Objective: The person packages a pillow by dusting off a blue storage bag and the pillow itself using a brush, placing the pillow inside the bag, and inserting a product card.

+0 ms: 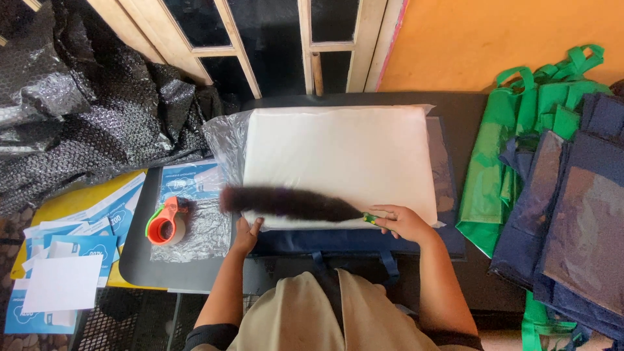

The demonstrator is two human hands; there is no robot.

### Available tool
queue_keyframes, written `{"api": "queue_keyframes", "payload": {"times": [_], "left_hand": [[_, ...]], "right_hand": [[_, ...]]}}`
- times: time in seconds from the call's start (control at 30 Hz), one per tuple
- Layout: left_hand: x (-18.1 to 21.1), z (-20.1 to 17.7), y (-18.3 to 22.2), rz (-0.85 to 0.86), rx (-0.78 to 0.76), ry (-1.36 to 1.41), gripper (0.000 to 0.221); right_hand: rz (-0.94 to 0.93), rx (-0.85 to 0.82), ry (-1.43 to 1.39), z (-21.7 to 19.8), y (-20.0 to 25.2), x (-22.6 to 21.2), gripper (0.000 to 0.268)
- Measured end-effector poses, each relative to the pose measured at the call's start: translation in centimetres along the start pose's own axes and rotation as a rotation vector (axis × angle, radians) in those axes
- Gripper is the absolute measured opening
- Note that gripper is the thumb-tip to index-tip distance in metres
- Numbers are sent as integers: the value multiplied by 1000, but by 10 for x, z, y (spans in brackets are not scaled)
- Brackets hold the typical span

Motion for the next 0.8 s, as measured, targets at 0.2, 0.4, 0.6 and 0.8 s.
{"api": "queue_keyframes", "payload": {"times": [0.2, 0.4, 0.6, 0.8], "left_hand": [[68, -19, 46, 103, 10, -6, 97], [109, -33, 98, 109, -85, 263, 101], [47, -22, 67, 27, -162, 400, 99], [89, -34, 90, 104, -158, 388, 91]], "right_hand": [[-51, 130, 97, 11, -51, -12, 42], [-171, 353, -176, 35, -43, -40, 37], [-56, -143, -54, 66, 4, -50, 41], [-41, 110, -87, 60, -31, -16, 42]]}}
Point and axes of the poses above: each hand's wrist, its own y-axis away from the middle knuckle, its own z-axis out of the palm, x = y × z, the point moved 5 cm from there along -y, towards the middle knuckle, and after that the axes turned 1 degree about -x, right-handed, at the moved point
